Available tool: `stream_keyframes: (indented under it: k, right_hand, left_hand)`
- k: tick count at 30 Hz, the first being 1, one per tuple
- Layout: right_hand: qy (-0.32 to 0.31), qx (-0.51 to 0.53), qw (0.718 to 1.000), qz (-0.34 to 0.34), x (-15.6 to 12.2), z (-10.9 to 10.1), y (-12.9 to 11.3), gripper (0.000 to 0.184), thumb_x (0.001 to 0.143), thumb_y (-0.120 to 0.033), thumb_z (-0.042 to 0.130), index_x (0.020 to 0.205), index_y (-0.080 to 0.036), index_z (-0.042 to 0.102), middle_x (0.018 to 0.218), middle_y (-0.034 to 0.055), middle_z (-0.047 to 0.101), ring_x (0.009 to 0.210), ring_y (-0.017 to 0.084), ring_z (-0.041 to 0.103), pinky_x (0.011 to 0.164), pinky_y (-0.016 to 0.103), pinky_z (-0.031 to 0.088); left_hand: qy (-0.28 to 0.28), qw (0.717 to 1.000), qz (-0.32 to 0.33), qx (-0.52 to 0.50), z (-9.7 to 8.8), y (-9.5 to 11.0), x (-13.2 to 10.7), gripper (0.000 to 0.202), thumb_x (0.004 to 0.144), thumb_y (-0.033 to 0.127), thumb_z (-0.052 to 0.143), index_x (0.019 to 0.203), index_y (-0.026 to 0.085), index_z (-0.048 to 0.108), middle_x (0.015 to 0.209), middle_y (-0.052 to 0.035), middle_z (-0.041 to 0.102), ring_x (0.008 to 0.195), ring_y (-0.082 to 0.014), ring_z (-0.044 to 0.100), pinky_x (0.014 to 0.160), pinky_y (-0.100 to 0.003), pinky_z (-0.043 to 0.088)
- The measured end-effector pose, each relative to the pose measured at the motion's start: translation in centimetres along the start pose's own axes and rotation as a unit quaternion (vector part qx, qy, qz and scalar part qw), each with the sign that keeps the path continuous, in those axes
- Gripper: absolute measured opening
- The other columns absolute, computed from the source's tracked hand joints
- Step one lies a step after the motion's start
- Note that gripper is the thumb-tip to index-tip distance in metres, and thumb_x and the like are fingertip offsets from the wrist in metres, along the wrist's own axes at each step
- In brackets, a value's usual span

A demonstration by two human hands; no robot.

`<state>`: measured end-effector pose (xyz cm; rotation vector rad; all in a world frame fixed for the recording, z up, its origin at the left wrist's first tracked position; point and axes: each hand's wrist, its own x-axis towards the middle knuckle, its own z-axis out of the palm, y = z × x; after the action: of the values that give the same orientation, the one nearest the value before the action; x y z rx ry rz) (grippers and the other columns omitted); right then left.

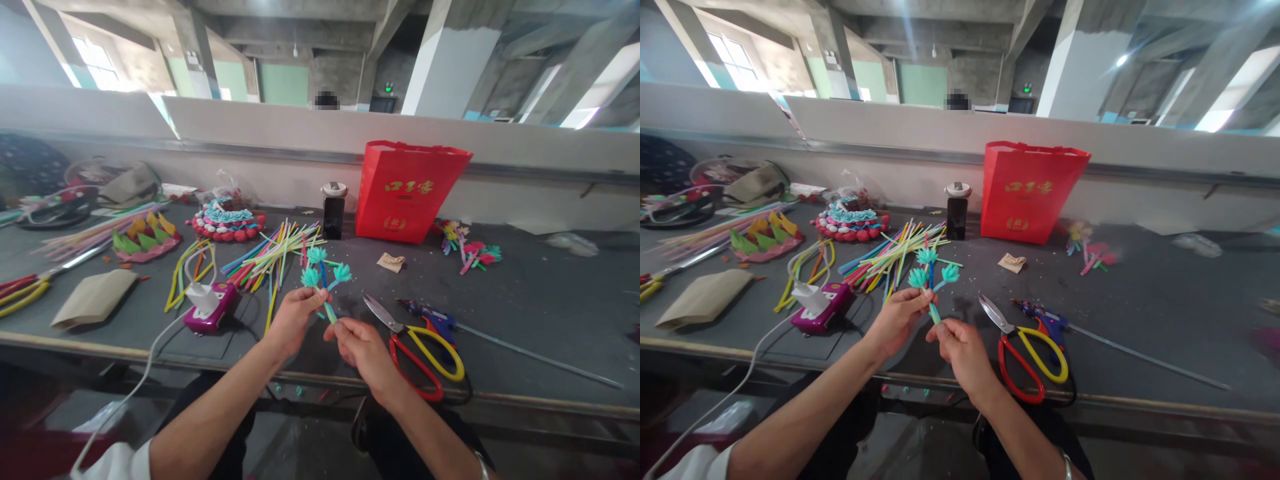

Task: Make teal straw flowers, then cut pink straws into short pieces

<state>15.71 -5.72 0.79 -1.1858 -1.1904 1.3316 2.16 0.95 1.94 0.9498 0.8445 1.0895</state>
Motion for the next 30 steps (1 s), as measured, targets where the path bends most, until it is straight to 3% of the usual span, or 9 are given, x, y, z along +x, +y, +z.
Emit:
stream_keyframes:
  k: [4, 9, 13, 16, 20, 23, 26, 28, 30]
  right_hand:
    - [-0.002, 0.047, 0.998, 0.031, -0.2, -0.1, 0.4, 0.039, 0.079, -0.052, 0.060, 0.074, -0.014, 0.063, 0.046, -0.0102, 0.029, 0.043, 0.007, 0.020, 0.043, 0.023, 0.015]
    - [-0.004, 0.051, 0.998, 0.035, -0.9, -0.4, 0.9, 0.039, 0.081, -0.054, 0.056, 0.080, -0.015, 0.060, 0.049, -0.0110, 0.028, 0.043, 0.007, 0.023, 0.043, 0.021, 0.021]
    - [0.030, -0.013, 0.999, 0.015, -0.8, -1.0, 2.0, 0.040, 0.082, -0.056, 0.050, 0.079, -0.017, 0.059, 0.047, -0.0107, 0.029, 0.041, 0.008, 0.024, 0.041, 0.022, 0.022]
    - [0.070, -0.108, 0.992, -0.016, -0.5, -1.4, 2.7, 0.038, 0.086, -0.050, 0.047, 0.078, -0.017, 0.062, 0.048, -0.0067, 0.037, 0.043, 0.011, 0.034, 0.044, 0.023, 0.026]
    - [0.123, -0.253, 0.958, -0.063, -0.4, -1.2, 2.8, 0.026, 0.088, -0.036, 0.049, 0.077, -0.020, 0.067, 0.061, 0.0016, 0.056, 0.063, 0.019, 0.053, 0.060, 0.028, 0.036]
    - [0.159, -0.336, 0.925, -0.082, -0.7, -0.8, 2.6, 0.020, 0.088, -0.028, 0.051, 0.081, -0.020, 0.068, 0.072, 0.0077, 0.063, 0.078, 0.026, 0.059, 0.073, 0.035, 0.039]
    - [0.207, -0.399, 0.887, -0.106, -1.1, -0.6, 2.1, 0.018, 0.086, -0.025, 0.056, 0.097, -0.018, 0.068, 0.093, 0.0155, 0.065, 0.099, 0.033, 0.056, 0.088, 0.044, 0.037]
    - [0.235, -0.434, 0.856, -0.157, -1.4, -0.5, 1.8, 0.024, 0.086, -0.026, 0.058, 0.107, -0.017, 0.067, 0.105, 0.0176, 0.064, 0.110, 0.035, 0.052, 0.095, 0.048, 0.036]
    - [0.229, -0.418, 0.851, -0.218, -1.7, -0.2, 1.4, 0.026, 0.090, -0.029, 0.056, 0.111, -0.018, 0.065, 0.107, 0.0154, 0.064, 0.109, 0.032, 0.055, 0.094, 0.045, 0.041]
  left_hand:
    - [0.013, 1.000, 0.002, -0.018, 0.3, -0.5, 0.4, 0.028, 0.061, 0.036, 0.085, 0.064, 0.012, 0.071, 0.070, -0.0032, 0.064, 0.062, -0.0089, 0.048, 0.060, -0.023, 0.038]
    - [-0.021, 0.999, -0.023, -0.025, 0.7, -1.2, 0.4, 0.034, 0.061, 0.041, 0.085, 0.069, 0.011, 0.070, 0.070, -0.0023, 0.062, 0.056, -0.0062, 0.045, 0.058, -0.022, 0.040]
    - [-0.061, 0.995, -0.078, 0.031, -0.1, -1.3, -0.4, 0.039, 0.065, 0.046, 0.082, 0.075, 0.009, 0.071, 0.074, -0.0069, 0.067, 0.051, -0.0072, 0.049, 0.052, -0.024, 0.040]
    - [-0.081, 0.989, -0.095, 0.082, -0.8, -1.0, -2.0, 0.038, 0.067, 0.046, 0.079, 0.071, 0.009, 0.070, 0.074, -0.0086, 0.069, 0.046, -0.0085, 0.049, 0.046, -0.024, 0.035]
    - [-0.023, 0.992, -0.018, 0.119, -1.3, -0.5, -4.5, 0.032, 0.068, 0.040, 0.079, 0.064, 0.015, 0.061, 0.055, 0.0030, 0.056, 0.047, -0.0064, 0.043, 0.048, -0.021, 0.030]
    - [0.015, 0.993, 0.035, 0.116, -1.4, -0.4, -5.7, 0.034, 0.074, 0.039, 0.072, 0.061, 0.017, 0.050, 0.048, 0.0065, 0.044, 0.047, -0.0065, 0.036, 0.048, -0.021, 0.026]
    - [0.018, 0.997, 0.035, 0.066, -1.2, -0.6, -6.1, 0.032, 0.075, 0.033, 0.068, 0.059, 0.019, 0.044, 0.049, 0.0083, 0.035, 0.045, -0.0060, 0.026, 0.046, -0.022, 0.019]
    - [0.025, 0.998, 0.036, 0.038, -0.9, -0.8, -6.1, 0.027, 0.073, 0.029, 0.067, 0.061, 0.019, 0.044, 0.052, 0.0083, 0.033, 0.047, -0.0059, 0.026, 0.047, -0.021, 0.019]
    - [0.004, 1.000, 0.022, 0.022, -0.8, -1.0, -6.2, 0.023, 0.074, 0.028, 0.067, 0.064, 0.018, 0.049, 0.054, 0.0076, 0.036, 0.049, -0.0064, 0.029, 0.049, -0.021, 0.023]
